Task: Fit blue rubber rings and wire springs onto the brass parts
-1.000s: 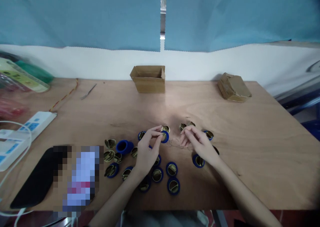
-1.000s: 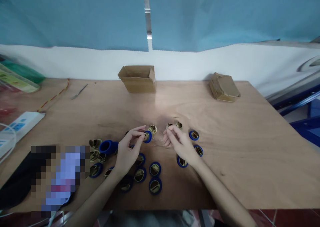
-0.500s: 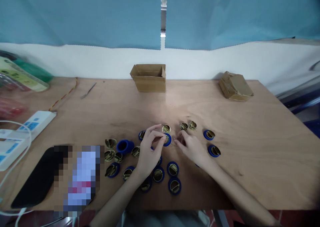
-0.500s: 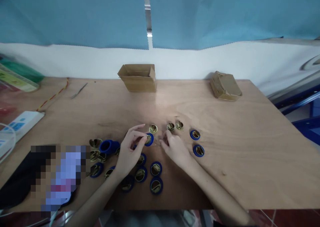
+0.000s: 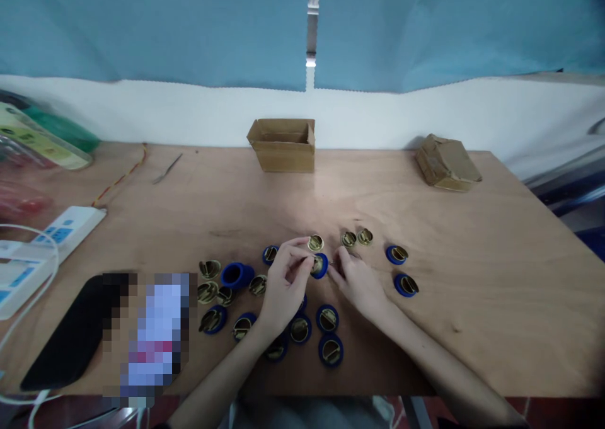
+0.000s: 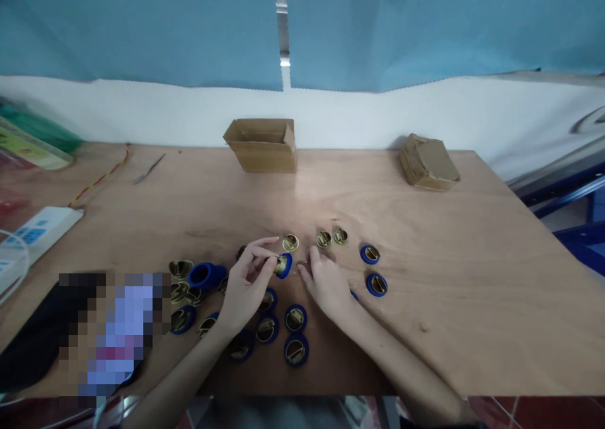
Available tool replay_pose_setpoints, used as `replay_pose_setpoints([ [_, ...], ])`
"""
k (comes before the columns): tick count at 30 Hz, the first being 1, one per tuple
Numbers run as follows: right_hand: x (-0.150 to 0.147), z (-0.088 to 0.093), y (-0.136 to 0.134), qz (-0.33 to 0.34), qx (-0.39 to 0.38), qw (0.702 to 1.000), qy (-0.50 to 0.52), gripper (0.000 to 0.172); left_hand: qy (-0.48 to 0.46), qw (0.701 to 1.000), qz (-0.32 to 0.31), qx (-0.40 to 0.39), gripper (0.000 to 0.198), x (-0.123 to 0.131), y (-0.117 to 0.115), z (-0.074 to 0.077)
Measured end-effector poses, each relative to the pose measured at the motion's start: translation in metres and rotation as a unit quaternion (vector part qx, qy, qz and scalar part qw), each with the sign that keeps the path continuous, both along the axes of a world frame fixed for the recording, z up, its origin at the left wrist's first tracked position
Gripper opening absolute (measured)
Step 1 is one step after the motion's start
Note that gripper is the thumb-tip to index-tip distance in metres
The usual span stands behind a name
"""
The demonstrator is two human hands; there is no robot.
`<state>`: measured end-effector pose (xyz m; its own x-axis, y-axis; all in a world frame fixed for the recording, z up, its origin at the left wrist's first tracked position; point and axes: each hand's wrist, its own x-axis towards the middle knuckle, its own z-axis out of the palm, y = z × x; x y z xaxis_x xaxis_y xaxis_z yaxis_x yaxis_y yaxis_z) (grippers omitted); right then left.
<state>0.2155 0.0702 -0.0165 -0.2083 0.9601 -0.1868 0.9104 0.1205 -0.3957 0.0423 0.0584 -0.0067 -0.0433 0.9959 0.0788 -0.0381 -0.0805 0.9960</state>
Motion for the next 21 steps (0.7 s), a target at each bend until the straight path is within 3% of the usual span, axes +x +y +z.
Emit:
replay_pose_setpoints([
  [8, 0.0006, -0.0003, -0.0021, 0.014, 0.001, 1.000, -0.004, 0.009, -0.121, 0.986, 0.001, -0.116, 0.024, 0.0007, 0.0037, -0.0006],
  [21, 0.0016, -0.0050, -0.0038, 0.017, 0.009, 1.000, -0.002, 0.008, -0.212, 0.962, -0.010, -0.174, 0.035, 0.0009, 0.0070, -0.0030],
])
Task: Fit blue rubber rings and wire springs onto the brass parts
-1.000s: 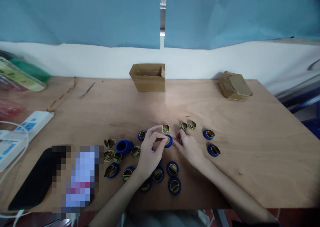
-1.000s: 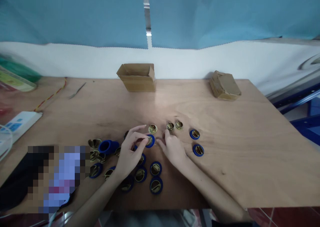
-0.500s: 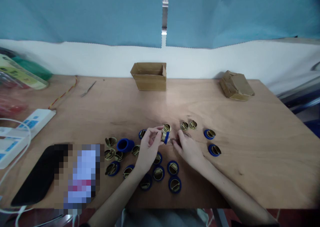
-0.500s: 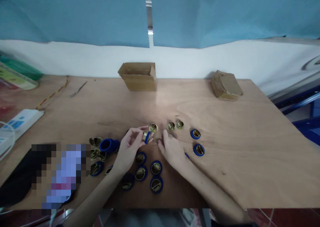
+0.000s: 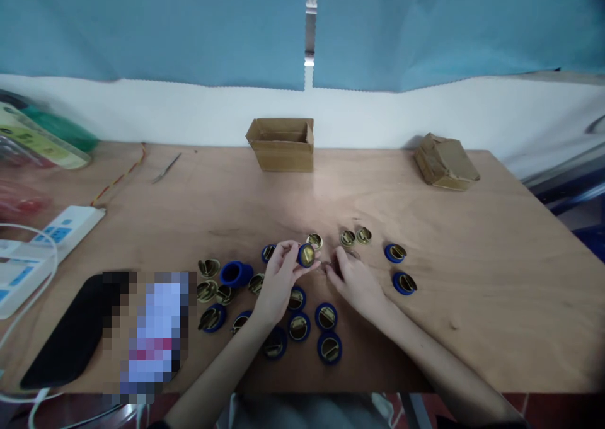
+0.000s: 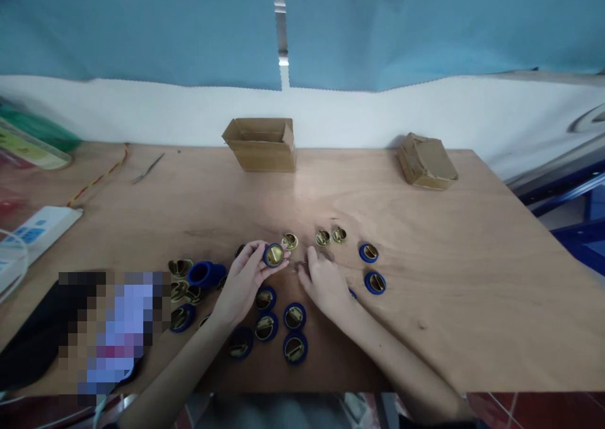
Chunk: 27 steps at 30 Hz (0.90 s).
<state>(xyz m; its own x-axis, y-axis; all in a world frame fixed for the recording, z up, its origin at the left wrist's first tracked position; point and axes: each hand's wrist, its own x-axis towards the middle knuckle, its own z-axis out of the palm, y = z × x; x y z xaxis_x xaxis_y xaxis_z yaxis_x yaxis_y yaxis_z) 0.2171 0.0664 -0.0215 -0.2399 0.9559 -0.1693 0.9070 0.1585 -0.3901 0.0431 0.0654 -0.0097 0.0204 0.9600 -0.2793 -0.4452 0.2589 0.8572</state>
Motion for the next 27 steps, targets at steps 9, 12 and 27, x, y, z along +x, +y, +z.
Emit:
replay_pose_setpoints([
  [9, 0.003, 0.001, 0.000, 0.014, 0.002, 1.000, 0.018, 0.007, -0.009, 1.000, -0.018, -0.015, 0.036, 0.000, 0.000, 0.000],
  [12, 0.004, 0.001, 0.000, 0.014, 0.002, 0.999, 0.029, 0.008, -0.015, 0.999, -0.020, -0.021, 0.036, 0.000, 0.000, 0.001],
  [27, 0.019, 0.017, 0.009, 0.017, 0.019, 0.976, 0.218, 0.024, -0.028, 0.999, -0.026, -0.031, 0.044, 0.003, 0.001, 0.000],
])
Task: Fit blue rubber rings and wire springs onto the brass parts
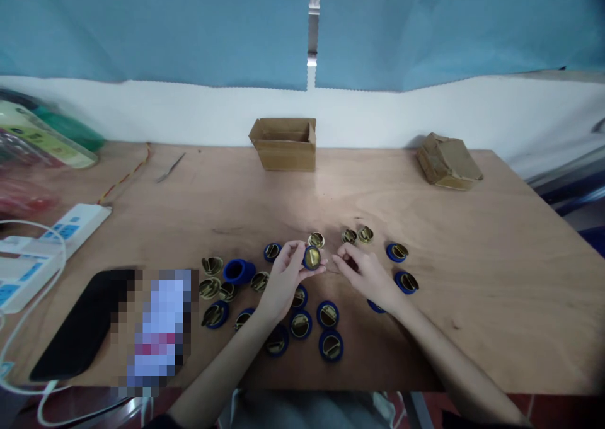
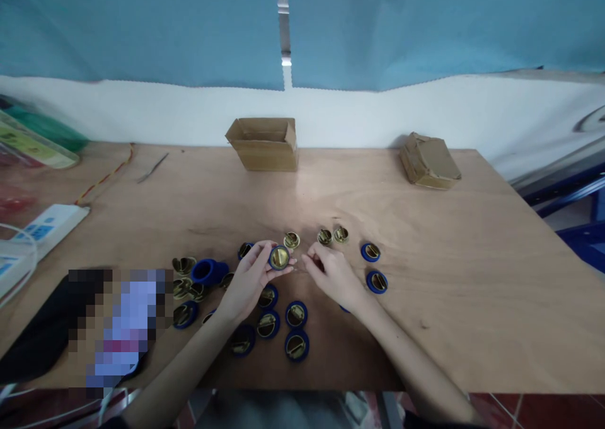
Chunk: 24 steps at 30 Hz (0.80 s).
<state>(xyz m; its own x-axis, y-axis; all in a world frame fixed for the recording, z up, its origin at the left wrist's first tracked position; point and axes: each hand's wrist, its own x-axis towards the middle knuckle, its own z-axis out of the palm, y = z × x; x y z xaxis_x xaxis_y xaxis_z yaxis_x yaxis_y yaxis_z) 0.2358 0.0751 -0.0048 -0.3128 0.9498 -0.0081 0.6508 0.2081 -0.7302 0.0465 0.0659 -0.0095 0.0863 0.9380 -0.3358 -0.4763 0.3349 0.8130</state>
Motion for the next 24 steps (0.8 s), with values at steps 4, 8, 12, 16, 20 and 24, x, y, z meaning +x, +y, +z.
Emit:
replay_pose_setpoints([
  [4, -0.001, 0.005, -0.004, 0.005, 0.004, 0.996, 0.094, 0.024, 0.007, 1.000, -0.002, 0.002, 0.046, 0.000, 0.000, 0.001],
  [8, -0.004, 0.010, -0.012, 0.067, 0.037, 0.980, 0.185, 0.016, 0.021, 1.000, -0.005, 0.001, 0.043, 0.000, -0.002, 0.005],
  [12, -0.009, 0.013, -0.019, 0.117, 0.122, 0.973, 0.159, 0.011, 0.035, 0.999, -0.014, 0.004, 0.042, 0.000, -0.004, 0.008],
  [16, -0.013, 0.011, -0.025, 0.160, 0.170, 0.963, 0.132, 0.016, 0.043, 0.999, -0.021, 0.015, 0.040, -0.001, -0.006, 0.005],
  [20, -0.015, 0.010, -0.030, 0.159, 0.244, 0.952, 0.094, 0.019, 0.055, 0.998, -0.027, 0.026, 0.040, -0.001, -0.007, 0.004],
  [24, -0.019, 0.012, -0.033, 0.156, 0.303, 0.937, 0.082, 0.021, 0.065, 0.997, -0.033, 0.036, 0.039, 0.000, -0.008, 0.005],
])
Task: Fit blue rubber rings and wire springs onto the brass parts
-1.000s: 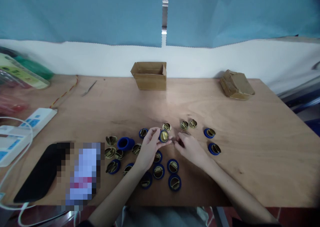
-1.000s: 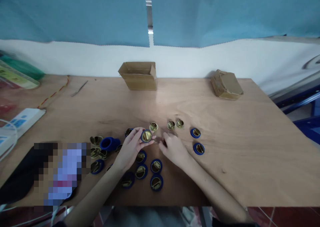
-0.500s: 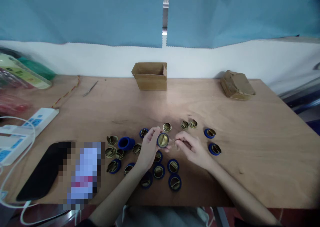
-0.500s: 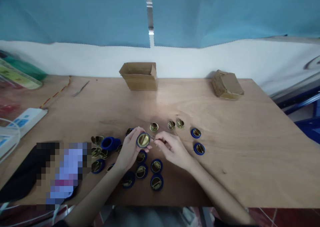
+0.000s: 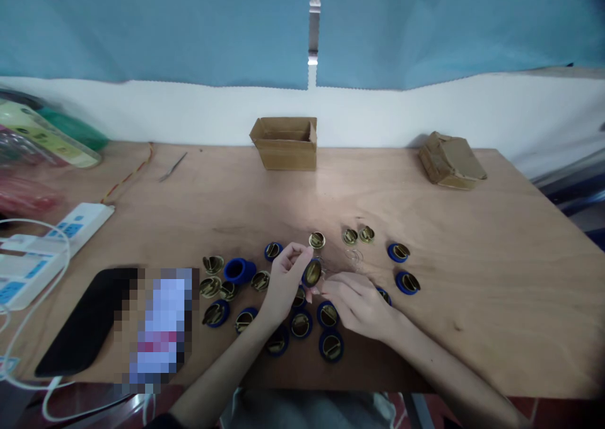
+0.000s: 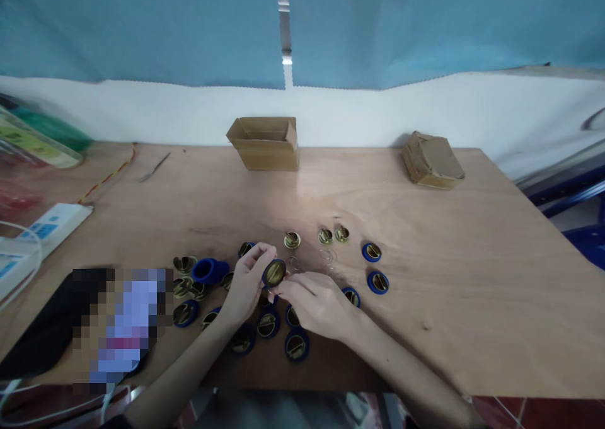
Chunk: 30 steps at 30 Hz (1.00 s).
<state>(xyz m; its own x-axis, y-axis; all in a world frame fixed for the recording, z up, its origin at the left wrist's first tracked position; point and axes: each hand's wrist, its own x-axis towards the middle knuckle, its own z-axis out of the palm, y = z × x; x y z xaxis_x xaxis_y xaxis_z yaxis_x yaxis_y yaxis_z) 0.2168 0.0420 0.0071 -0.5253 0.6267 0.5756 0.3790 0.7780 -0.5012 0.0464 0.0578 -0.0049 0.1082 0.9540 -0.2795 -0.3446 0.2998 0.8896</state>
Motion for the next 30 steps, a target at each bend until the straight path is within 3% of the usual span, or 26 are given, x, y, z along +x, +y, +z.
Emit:
replay_pose_setpoints([
  [3, -0.002, 0.001, 0.000, 0.003, 0.007, 1.000, 0.004, 0.015, 0.007, 1.000, 0.001, 0.006, 0.039, 0.000, 0.000, 0.000],
  [15, -0.001, -0.004, 0.003, -0.030, 0.060, 0.996, -0.054, 0.029, 0.038, 0.999, -0.006, 0.005, 0.040, 0.000, 0.000, 0.003],
  [30, -0.001, -0.008, 0.000, -0.031, 0.030, 0.997, -0.064, 0.020, 0.073, 0.997, -0.037, 0.011, 0.039, 0.001, -0.001, 0.005],
])
